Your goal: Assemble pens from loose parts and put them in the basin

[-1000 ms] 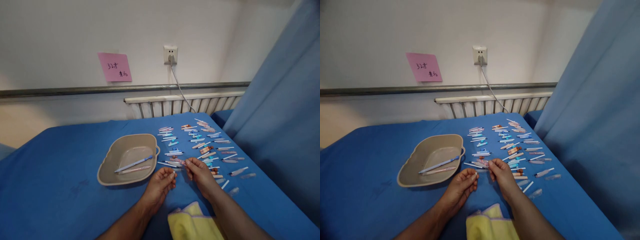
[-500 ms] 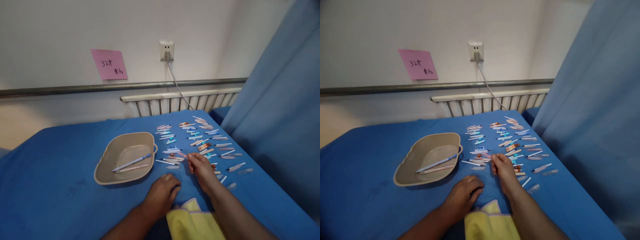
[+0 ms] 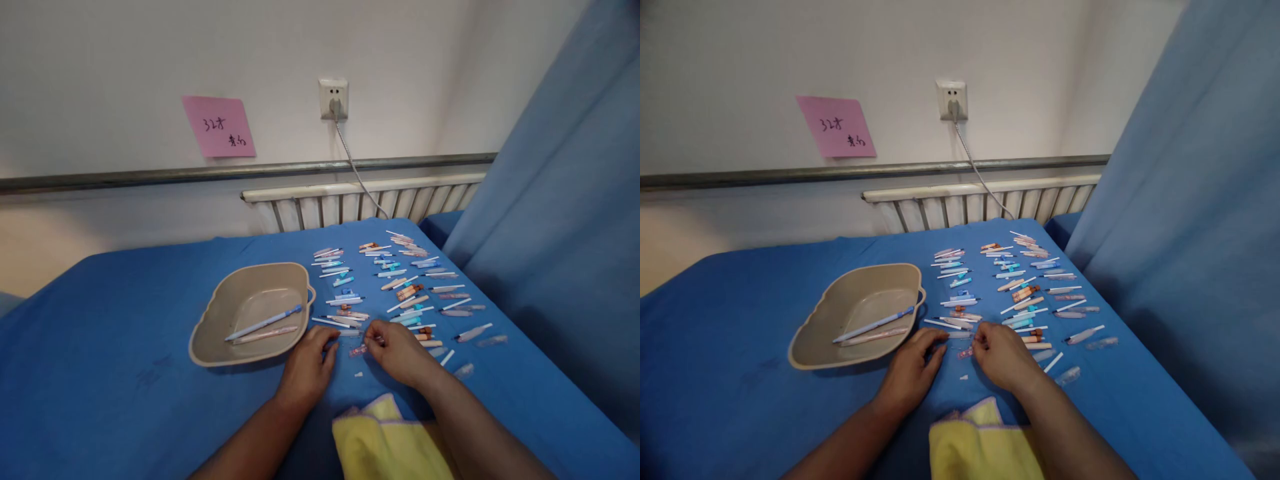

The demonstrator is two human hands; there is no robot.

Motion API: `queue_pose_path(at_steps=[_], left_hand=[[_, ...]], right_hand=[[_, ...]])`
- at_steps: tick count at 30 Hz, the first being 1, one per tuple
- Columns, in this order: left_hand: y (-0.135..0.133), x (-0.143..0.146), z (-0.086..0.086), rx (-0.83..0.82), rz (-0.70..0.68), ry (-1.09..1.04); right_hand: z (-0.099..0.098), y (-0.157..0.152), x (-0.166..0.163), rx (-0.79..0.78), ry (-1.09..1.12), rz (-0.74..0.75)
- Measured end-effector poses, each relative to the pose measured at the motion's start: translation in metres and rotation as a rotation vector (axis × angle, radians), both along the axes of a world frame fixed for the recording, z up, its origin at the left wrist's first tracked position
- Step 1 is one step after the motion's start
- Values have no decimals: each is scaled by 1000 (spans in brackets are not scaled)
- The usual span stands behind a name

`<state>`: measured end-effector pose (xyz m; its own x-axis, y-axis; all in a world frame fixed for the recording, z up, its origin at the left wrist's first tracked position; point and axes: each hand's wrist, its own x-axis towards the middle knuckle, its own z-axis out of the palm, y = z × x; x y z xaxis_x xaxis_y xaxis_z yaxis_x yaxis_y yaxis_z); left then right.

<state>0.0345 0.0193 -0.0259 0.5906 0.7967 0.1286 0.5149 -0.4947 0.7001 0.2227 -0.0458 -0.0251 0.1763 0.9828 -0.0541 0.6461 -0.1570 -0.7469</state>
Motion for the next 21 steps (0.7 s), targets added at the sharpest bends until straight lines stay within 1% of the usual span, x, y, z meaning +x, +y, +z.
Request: queue_pose_path(at_steps=[1, 4, 7, 9, 11, 14, 17, 21], left_hand=[[0, 0, -1, 6, 8, -13], [0, 0, -4, 43, 28, -20], [0, 1, -4, 74, -8, 44], [-1, 2, -3, 87, -41, 83], [-2, 3, -2, 89, -45, 97], [-2, 4, 0, 71, -34, 111], [-2, 3, 0, 46, -27, 107], [-2, 2, -2, 3, -11, 78]], right_hand=[[1, 0, -1, -4, -61, 20], [4, -1, -3, 11, -146, 57], [5, -2, -5, 16, -183, 76], [4, -2, -7, 10, -195, 69], [3, -2, -9, 6, -209, 44], [1, 0, -12, 18, -200, -8], [0, 3, -14, 77, -146, -47], [0, 5, -16, 114, -96, -32]])
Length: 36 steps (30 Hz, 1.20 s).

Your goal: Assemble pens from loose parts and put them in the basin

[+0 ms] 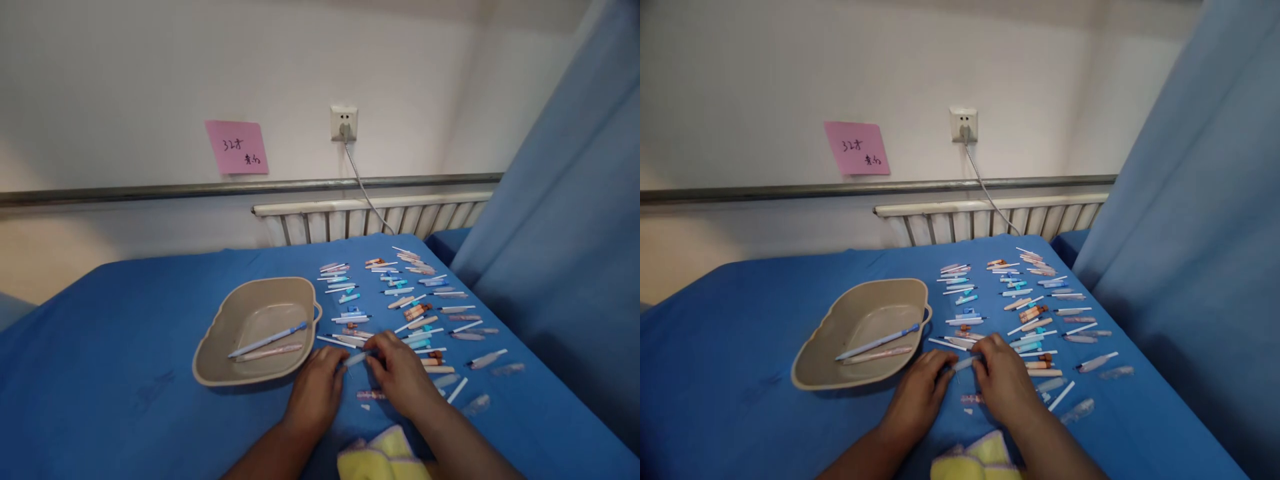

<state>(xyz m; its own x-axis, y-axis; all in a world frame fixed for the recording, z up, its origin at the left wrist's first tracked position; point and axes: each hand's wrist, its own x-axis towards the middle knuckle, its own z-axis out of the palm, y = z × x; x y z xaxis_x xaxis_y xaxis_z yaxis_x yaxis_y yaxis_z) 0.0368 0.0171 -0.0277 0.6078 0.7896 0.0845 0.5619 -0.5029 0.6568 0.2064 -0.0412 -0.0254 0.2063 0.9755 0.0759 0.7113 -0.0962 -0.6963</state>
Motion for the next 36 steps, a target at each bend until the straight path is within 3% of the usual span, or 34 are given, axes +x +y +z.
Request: queue_pose_path(at_steps=[9, 13, 17, 23, 28, 36], left_hand=[[-2, -1, 0, -146, 34, -220], [-4, 3, -3, -290, 126, -390], [-7, 6, -2, -452, 110, -498], [-5, 6, 1, -444, 188, -500], [-9, 7, 1, -434, 244, -550], [-8, 9, 4, -470, 247, -566]], right_hand=[[7, -4, -4, -64, -72, 143], [6, -5, -5, -80, -63, 191], [3, -3, -7, -41, -1, 183], [2, 1, -1, 82, 148, 208], [-2, 11, 2, -11, -31, 99], [3, 11, -10, -55, -238, 102]])
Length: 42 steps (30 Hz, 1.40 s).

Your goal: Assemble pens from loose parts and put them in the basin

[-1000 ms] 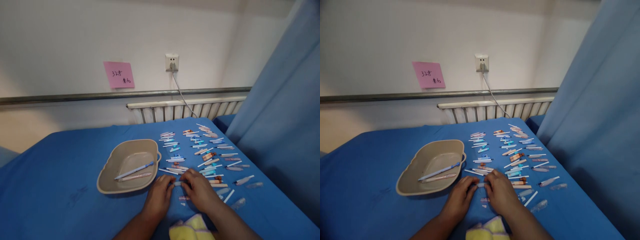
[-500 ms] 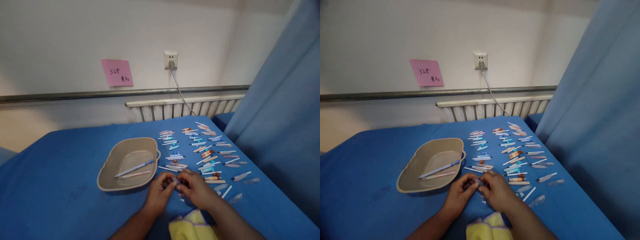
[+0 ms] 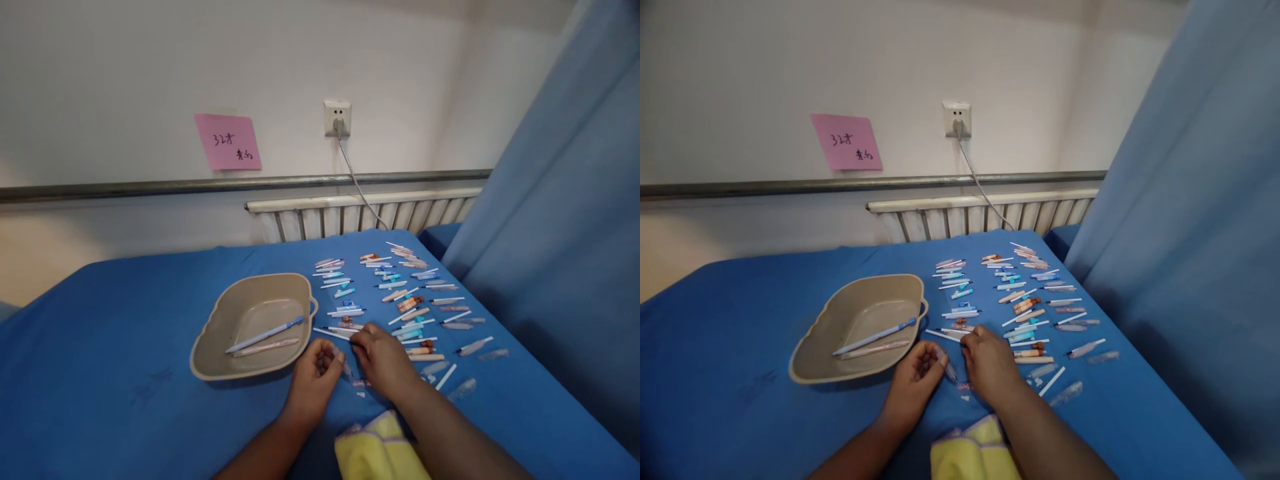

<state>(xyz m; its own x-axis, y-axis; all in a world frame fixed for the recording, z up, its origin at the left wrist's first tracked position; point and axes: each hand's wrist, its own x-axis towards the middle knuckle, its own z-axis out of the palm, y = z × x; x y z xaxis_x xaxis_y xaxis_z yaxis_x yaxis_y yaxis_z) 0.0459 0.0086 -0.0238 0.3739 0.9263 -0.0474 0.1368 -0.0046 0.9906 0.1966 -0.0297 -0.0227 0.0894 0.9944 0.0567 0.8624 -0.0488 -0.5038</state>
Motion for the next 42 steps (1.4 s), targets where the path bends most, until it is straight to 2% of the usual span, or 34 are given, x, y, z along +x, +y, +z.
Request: queue_pose_path(at_steps=[13, 21, 32, 42], left_hand=[[2, 1, 4, -4, -11, 10], [2, 0, -3, -42, -33, 3], [3, 0, -2, -43, -48, -6], [3, -1, -1, -72, -48, -33]], right_hand=[[1, 0, -8, -31, -174, 23], [4, -2, -12, -2, -253, 18], [8, -11, -7, -21, -165, 119], [8, -11, -8, -37, -98, 126]])
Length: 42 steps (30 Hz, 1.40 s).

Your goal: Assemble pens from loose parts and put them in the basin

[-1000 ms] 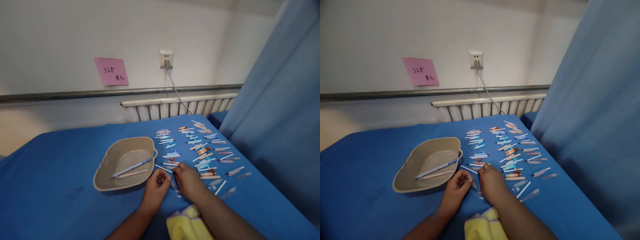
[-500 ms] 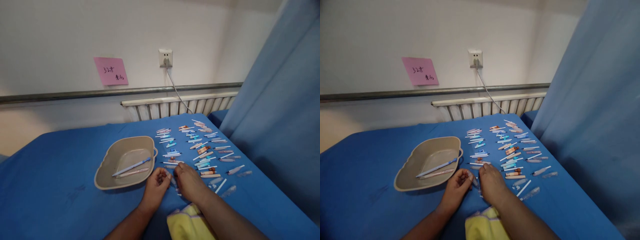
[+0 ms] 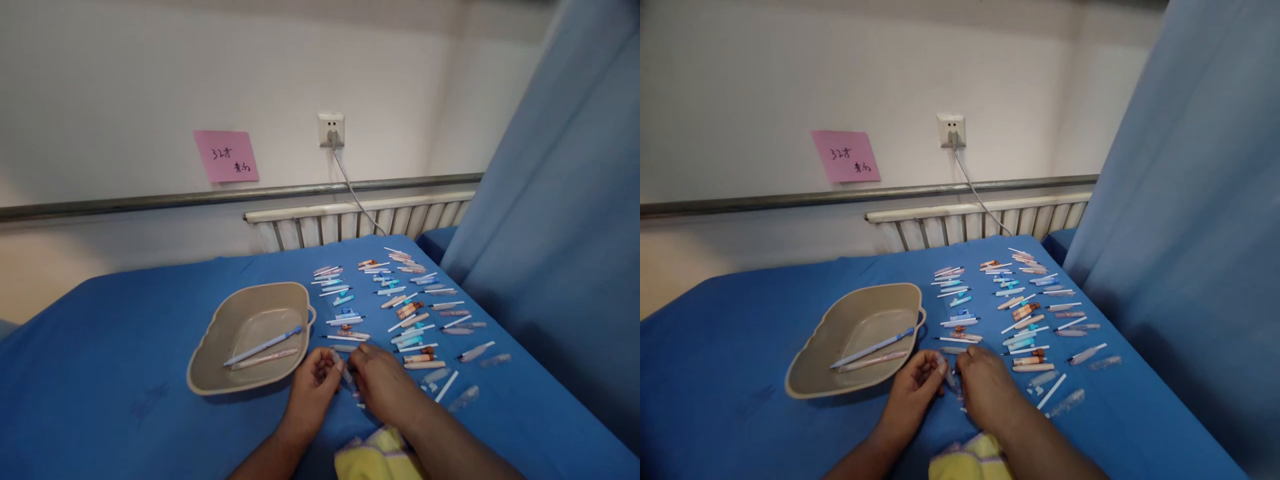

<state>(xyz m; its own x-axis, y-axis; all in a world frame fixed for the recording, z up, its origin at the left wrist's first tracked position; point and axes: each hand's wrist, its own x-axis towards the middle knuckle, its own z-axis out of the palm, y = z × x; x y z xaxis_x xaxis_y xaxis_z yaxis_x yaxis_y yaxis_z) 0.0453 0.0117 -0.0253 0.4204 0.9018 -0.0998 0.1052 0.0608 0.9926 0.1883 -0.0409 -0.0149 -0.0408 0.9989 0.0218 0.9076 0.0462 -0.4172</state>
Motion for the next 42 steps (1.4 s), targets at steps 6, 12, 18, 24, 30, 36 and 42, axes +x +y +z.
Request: queue_pose_path(at_steps=[6, 12, 18, 24, 30, 36, 42], left_hand=[[-1, -2, 1, 52, -10, 15], [0, 0, 5, -30, -31, -18], [4, 0, 4, -112, -69, -64], [4, 1, 3, -230, 15, -210], [-4, 4, 9, -326, -25, -252], [-6, 5, 11, -249, -68, -152], [-8, 4, 12, -160, -11, -104]], right_hand=[[-8, 0, 6, 105, 269, -82], [-17, 7, 11, 226, 827, -271], [-16, 11, 23, 303, 1154, -483], [-9, 10, 35, 401, 1320, -628], [0, 9, 28, 311, 1656, -650], [-6, 10, 21, 307, 1521, -584], [0, 1, 30, 457, 751, -350]])
